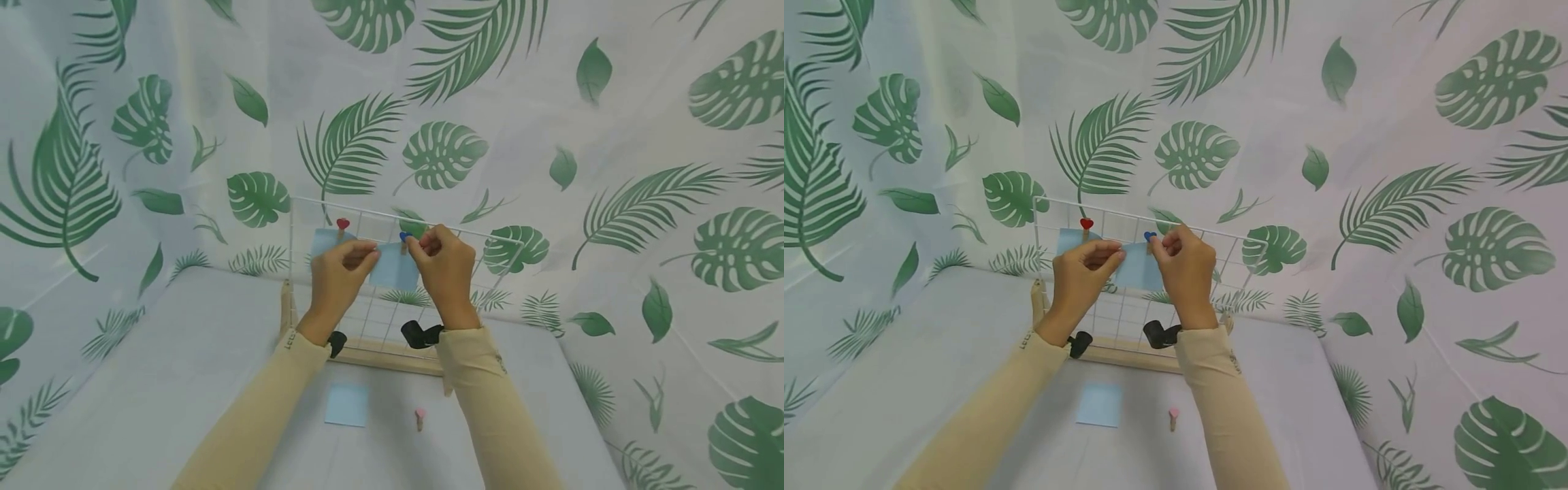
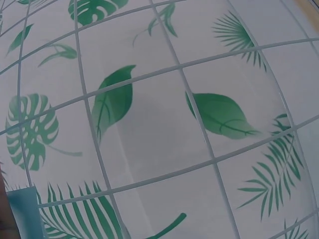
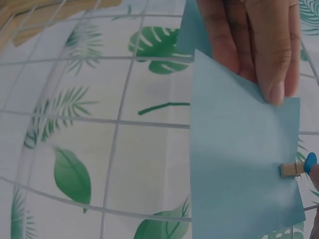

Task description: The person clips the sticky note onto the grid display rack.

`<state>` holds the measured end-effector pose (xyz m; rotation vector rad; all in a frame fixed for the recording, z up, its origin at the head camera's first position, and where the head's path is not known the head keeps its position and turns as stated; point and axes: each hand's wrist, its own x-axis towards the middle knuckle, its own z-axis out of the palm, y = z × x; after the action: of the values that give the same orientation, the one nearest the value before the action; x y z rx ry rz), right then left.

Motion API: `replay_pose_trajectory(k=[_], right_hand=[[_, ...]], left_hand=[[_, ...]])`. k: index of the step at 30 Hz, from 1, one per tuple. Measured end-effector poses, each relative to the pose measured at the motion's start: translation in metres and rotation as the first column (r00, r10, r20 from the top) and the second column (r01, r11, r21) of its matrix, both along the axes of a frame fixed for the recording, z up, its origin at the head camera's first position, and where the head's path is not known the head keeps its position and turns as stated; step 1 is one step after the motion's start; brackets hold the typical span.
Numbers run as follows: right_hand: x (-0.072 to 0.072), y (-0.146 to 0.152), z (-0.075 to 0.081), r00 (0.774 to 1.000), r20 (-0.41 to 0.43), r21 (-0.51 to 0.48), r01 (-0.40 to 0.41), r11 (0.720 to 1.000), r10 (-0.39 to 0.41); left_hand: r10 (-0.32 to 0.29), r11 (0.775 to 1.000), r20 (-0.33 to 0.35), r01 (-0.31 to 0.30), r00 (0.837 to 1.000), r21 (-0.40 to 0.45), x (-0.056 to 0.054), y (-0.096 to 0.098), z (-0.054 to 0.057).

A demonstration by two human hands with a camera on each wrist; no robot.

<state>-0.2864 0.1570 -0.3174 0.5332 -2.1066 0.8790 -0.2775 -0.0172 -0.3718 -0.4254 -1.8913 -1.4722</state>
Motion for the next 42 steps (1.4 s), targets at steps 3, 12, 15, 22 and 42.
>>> replay_pose_trajectory(k=[3, 12, 15, 22, 42], right_hand=[[-0.001, 0.004, -0.002, 0.996, 0.072, -0.07, -0.046, 0.996, 0.051], [0.002, 0.016, -0.009, 0.965, 0.144, -0.213, -0.184, 0.96, 0.217], [0.003, 0.02, -0.013, 0.957, 0.139, -0.229, -0.219, 0.948, 0.255], [0.009, 0.027, -0.019, 0.917, 0.171, -0.28, -0.305, 0.91, 0.36], [0.025, 0.051, -0.034, 0.741, 0.387, -0.383, -0.412, 0.827, 0.548]], left_hand=[[-0.001, 1.0, 0.002, 0.001, 1.0, 0.004, 0.0, -0.002, -0.001], [0.029, 0.999, -0.039, -0.029, 0.999, -0.023, 0.003, -0.004, -0.001], [0.003, 1.0, -0.042, -0.004, 0.999, -0.026, 0.003, -0.006, 0.0], [-0.108, 0.993, -0.015, 0.107, 0.994, -0.048, 0.008, -0.012, 0.0], [-0.321, 0.93, 0.253, 0.355, 0.913, -0.098, 0.029, -0.039, -0.004]])
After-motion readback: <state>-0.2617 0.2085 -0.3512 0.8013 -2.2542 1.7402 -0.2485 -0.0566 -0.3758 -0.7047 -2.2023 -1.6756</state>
